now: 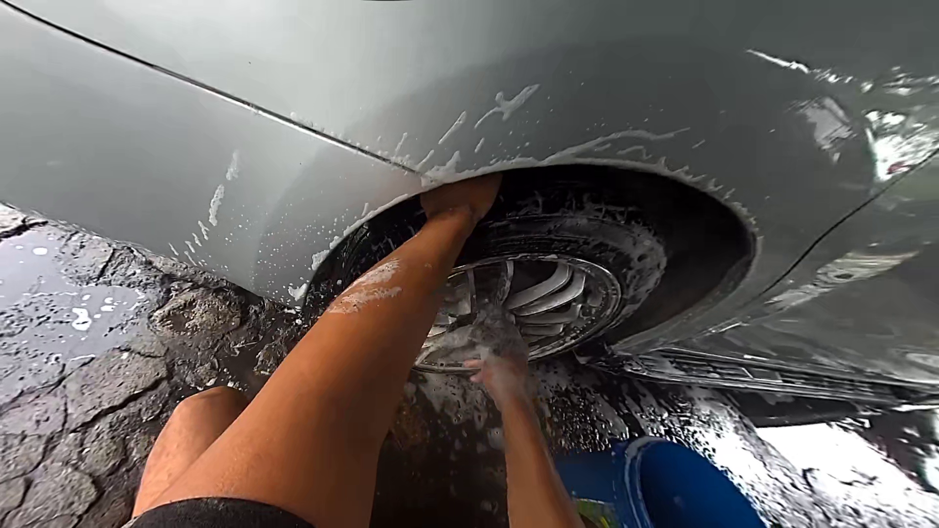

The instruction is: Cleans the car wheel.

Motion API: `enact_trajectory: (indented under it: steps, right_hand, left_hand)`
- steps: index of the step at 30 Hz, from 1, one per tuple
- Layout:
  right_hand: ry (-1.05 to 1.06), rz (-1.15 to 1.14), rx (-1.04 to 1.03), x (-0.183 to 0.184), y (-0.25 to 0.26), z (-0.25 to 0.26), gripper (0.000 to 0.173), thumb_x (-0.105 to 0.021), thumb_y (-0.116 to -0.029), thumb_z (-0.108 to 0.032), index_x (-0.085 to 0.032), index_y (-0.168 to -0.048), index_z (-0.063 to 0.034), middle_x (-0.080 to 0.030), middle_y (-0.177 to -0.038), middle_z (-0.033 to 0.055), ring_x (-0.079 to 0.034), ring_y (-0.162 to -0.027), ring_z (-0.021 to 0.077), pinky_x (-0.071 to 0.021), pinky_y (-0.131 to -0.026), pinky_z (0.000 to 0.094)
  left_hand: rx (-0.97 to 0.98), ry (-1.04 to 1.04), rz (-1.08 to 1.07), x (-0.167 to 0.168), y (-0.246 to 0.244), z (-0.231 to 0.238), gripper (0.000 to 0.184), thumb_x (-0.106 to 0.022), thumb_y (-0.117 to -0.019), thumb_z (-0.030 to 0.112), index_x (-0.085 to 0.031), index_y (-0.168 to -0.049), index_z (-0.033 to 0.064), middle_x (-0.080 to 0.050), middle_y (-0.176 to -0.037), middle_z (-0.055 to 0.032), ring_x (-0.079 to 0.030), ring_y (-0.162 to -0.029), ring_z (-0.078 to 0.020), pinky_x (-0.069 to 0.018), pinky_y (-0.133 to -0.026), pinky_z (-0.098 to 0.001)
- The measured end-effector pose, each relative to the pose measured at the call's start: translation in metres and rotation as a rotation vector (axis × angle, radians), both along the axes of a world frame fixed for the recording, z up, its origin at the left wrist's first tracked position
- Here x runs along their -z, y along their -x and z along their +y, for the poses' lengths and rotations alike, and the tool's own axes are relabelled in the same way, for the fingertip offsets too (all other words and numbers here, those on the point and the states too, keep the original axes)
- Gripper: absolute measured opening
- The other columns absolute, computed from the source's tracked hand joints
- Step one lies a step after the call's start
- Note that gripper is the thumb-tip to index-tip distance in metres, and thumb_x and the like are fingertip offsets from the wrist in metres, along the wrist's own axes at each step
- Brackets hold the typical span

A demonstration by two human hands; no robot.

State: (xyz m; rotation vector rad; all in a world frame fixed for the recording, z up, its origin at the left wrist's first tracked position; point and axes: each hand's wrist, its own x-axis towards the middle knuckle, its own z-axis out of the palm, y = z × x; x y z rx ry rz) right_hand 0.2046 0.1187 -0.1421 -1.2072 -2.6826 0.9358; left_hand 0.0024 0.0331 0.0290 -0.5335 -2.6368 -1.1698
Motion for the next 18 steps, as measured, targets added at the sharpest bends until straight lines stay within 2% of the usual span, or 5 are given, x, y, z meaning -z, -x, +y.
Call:
enact_trajectory:
  steps: [2, 6, 9, 12, 18]
  right_hand:
    - [-0.140, 0.001, 0.034, -0.021, 0.000, -0.012, 0.041, -0.049, -0.1093, -0.028, -0.069, -0.115, 0.0079, -0.069, -0.116, 0.0282, -0.066, -0.114, 0.0408, -0.0484, -0.102, 0.0580]
    - [-0.440, 0.035, 0.039, -0.065, 0.039, -0.022, 0.047, -0.064, -0.0967, -0.038, -0.069, -0.120, 0.0034, -0.064, -0.126, 0.0326, -0.053, -0.129, 0.0512, -0.0306, -0.109, 0.0743]
    - [-0.398, 0.222, 0.157, -0.074, 0.094, -0.011, 0.062, -0.065, -0.0949, -0.034, -0.053, -0.139, 0.0071, -0.045, -0.149, 0.0349, -0.035, -0.146, 0.0488, -0.0243, -0.116, 0.0684]
    - [-0.316, 0.440, 0.263, -0.033, 0.107, -0.002, 0.053, -0.062, -0.0998, -0.029, -0.055, -0.137, 0.0081, -0.055, -0.141, 0.0322, -0.047, -0.140, 0.0434, -0.0288, -0.119, 0.0592]
    - [-0.196, 0.128, 0.291, 0.041, 0.049, -0.004, 0.037, -0.049, -0.1077, -0.015, -0.060, -0.132, 0.0107, -0.061, -0.131, 0.0340, -0.056, -0.130, 0.0451, -0.0412, -0.111, 0.0568]
  left_hand:
    - [0.005, 0.007, -0.016, 0.000, -0.002, -0.001, 0.061, -0.048, -0.1012, 0.053, -0.055, -0.148, 0.0140, -0.050, -0.154, -0.0157, -0.041, -0.147, -0.0334, -0.0304, -0.118, -0.0626]
    - [0.007, 0.016, -0.030, -0.001, -0.001, -0.002, 0.060, -0.049, -0.1015, 0.052, -0.055, -0.147, 0.0138, -0.051, -0.154, -0.0154, -0.041, -0.147, -0.0325, -0.0310, -0.118, -0.0615]
    - [0.005, 0.040, 0.011, 0.002, 0.000, 0.000, 0.057, -0.047, -0.1024, 0.050, -0.057, -0.145, 0.0137, -0.053, -0.152, -0.0160, -0.043, -0.146, -0.0329, -0.0314, -0.117, -0.0618]
    - [0.009, 0.014, 0.047, 0.000, 0.003, 0.000, 0.056, -0.049, -0.1018, 0.050, -0.059, -0.143, 0.0127, -0.055, -0.149, -0.0170, -0.044, -0.145, -0.0334, -0.0316, -0.117, -0.0609]
    - [0.043, 0.033, 0.058, 0.005, 0.010, 0.001, 0.059, -0.050, -0.1010, 0.054, -0.060, -0.143, 0.0131, -0.056, -0.148, -0.0166, -0.046, -0.144, -0.0335, -0.0316, -0.117, -0.0611]
